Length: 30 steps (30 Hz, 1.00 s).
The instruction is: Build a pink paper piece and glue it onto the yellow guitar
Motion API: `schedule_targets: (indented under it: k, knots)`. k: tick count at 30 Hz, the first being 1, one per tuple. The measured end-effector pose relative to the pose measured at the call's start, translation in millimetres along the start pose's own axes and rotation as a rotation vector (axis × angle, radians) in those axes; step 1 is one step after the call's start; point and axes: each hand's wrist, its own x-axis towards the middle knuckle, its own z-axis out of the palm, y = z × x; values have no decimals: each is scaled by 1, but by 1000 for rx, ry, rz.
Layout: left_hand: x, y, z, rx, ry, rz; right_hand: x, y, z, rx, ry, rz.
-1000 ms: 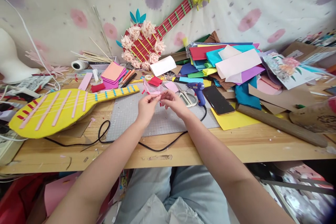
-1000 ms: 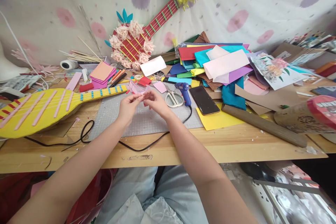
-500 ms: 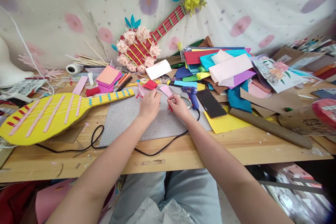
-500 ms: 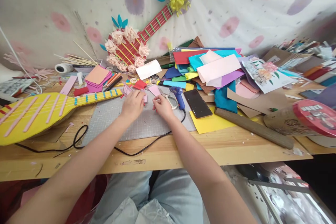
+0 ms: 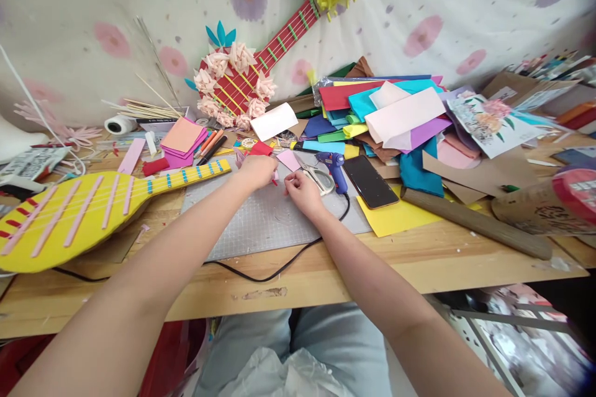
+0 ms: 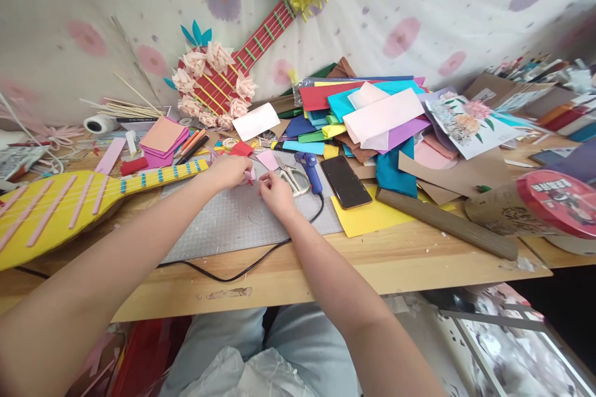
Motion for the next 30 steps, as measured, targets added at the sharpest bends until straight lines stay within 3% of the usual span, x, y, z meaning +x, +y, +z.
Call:
schedule_targets:
  k: [8, 30]
  knots:
    - [10, -1, -14, 51, -111, -79, 3, -16, 9, -264, -43, 46]
    - [19, -5, -10, -24, -184, -129, 9, -17, 16, -333, -26, 22]
